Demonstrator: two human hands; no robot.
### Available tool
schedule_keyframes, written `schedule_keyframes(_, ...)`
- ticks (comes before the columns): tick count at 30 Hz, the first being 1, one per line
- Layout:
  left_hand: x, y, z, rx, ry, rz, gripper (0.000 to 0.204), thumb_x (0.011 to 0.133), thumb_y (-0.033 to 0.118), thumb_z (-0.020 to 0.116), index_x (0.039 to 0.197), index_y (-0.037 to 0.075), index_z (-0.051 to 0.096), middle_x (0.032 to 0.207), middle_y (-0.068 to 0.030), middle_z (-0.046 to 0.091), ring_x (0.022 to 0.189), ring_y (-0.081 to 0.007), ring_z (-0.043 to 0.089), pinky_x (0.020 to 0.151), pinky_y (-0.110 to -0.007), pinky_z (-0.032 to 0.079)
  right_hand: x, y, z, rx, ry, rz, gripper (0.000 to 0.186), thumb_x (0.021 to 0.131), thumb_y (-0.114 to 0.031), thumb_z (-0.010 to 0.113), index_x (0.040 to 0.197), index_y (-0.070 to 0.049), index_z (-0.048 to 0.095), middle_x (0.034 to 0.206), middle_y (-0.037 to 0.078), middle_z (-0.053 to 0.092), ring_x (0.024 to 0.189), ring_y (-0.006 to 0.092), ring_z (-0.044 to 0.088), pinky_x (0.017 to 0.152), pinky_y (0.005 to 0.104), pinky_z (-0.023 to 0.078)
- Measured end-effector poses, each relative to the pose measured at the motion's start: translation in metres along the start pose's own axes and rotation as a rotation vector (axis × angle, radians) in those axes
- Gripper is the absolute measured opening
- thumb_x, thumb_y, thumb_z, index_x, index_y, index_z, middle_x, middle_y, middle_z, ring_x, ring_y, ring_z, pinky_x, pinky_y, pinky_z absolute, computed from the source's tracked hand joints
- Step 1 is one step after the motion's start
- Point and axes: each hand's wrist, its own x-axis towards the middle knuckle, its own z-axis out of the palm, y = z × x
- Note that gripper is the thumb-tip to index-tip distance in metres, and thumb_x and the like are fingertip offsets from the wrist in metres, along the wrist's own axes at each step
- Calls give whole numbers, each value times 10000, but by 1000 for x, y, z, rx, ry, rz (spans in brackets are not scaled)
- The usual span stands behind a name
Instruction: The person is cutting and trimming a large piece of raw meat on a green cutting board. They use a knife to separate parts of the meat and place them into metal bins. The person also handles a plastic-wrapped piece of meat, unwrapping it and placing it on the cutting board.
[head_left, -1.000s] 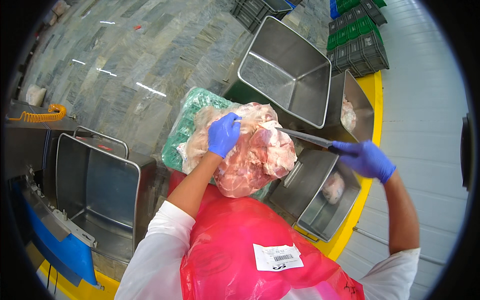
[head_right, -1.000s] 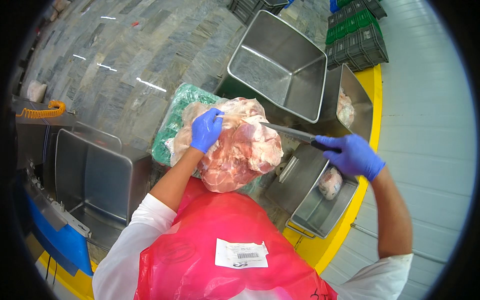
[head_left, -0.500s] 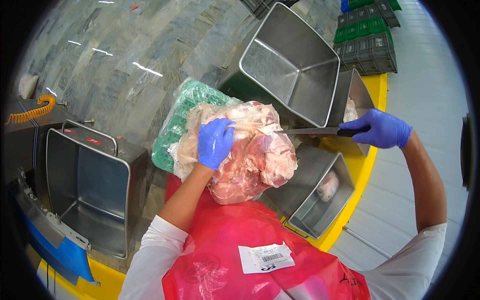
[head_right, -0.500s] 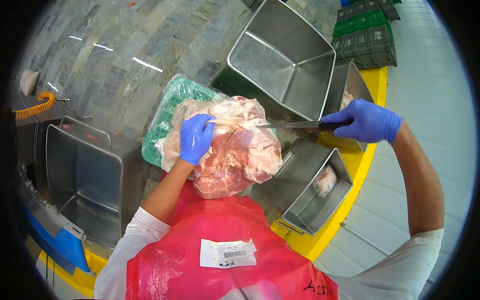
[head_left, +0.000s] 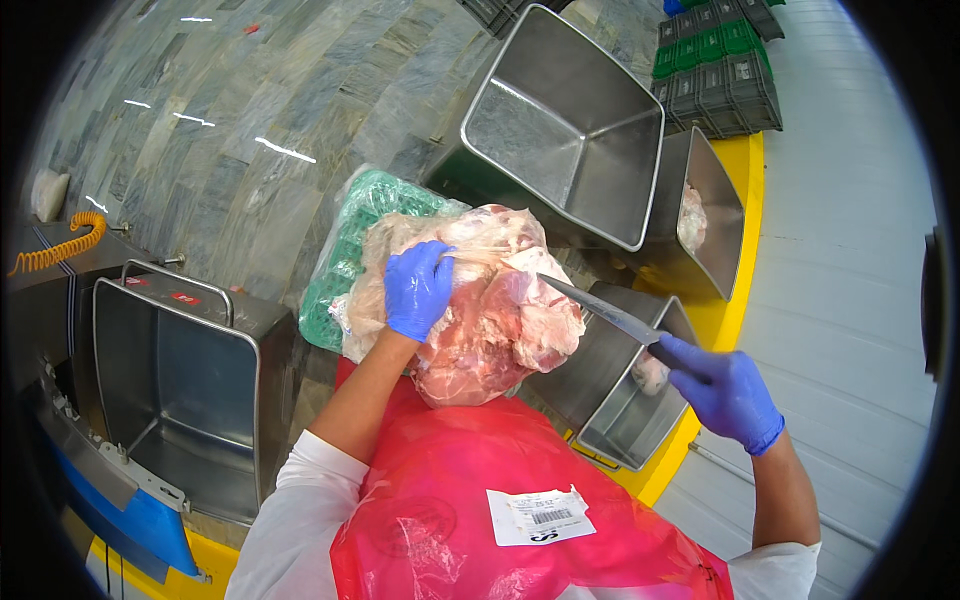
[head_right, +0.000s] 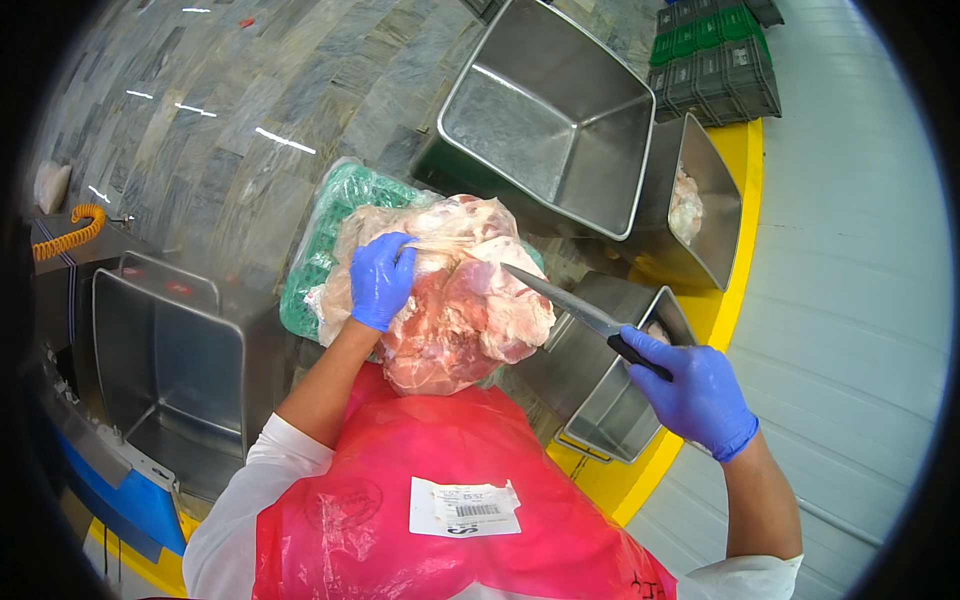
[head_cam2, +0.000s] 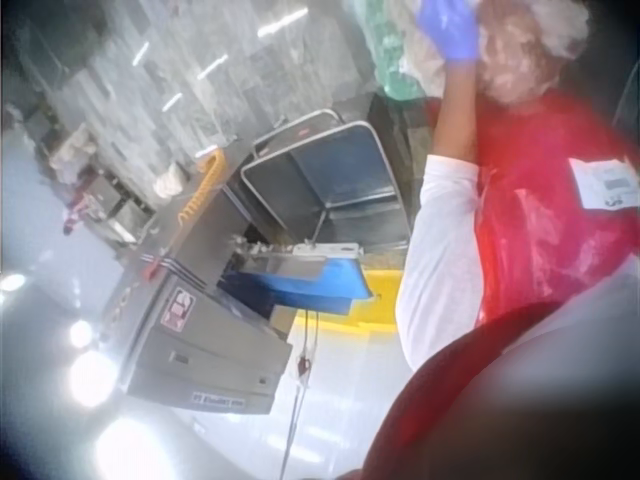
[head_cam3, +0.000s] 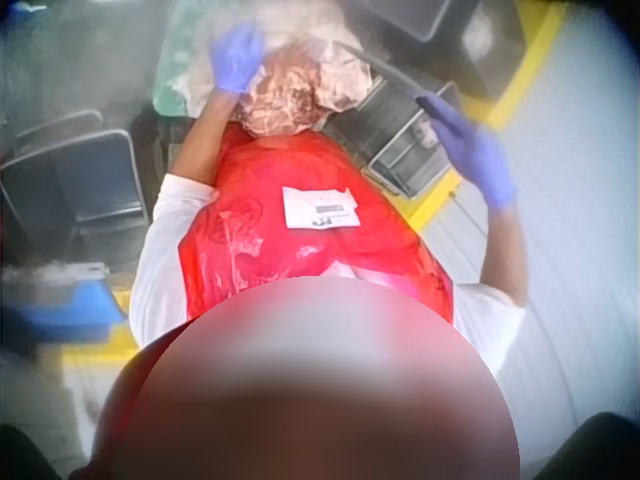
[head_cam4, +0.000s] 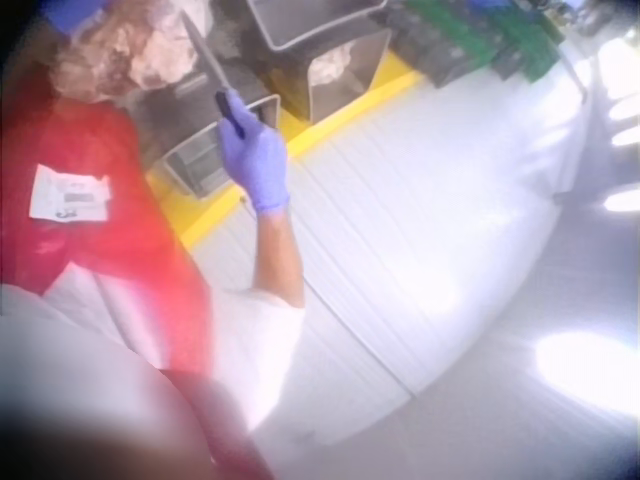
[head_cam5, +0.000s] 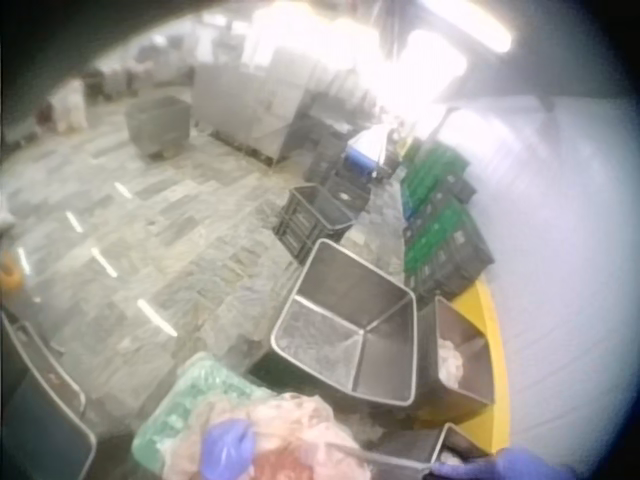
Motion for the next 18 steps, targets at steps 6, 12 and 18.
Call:
schedule_keyframes(6,2,-1,-2,-43,-18,29,137,931,202,643,1016,110,701,919,-93,701,894,-313,668,796,-468,461,50,3,-44,-44,-201,-171,379,912,-196,736,1290,-175,727,867,218,694,692,369,657,677,389,545)
schedule_keyframes(12,3,2,-6,-48,-44,40,134,931,202,643,1019,115,693,907,-83,690,882,-296,663,803,-457,453,105,-31,-76,-158,-437,-107,361,912,-168,711,1272,-162,735,925,231,702,711,357,672,719,392,555)
schedule_keyframes(18,2,2,-6,-51,-28,-13,120,945,202,638,997,101,675,850,-127,699,817,-346,678,740,-484,470,84,-10,-7,-117,-209,-217,410,918,-232,734,1324,-190,700,899,236,701,773,423,684,702,433,560)
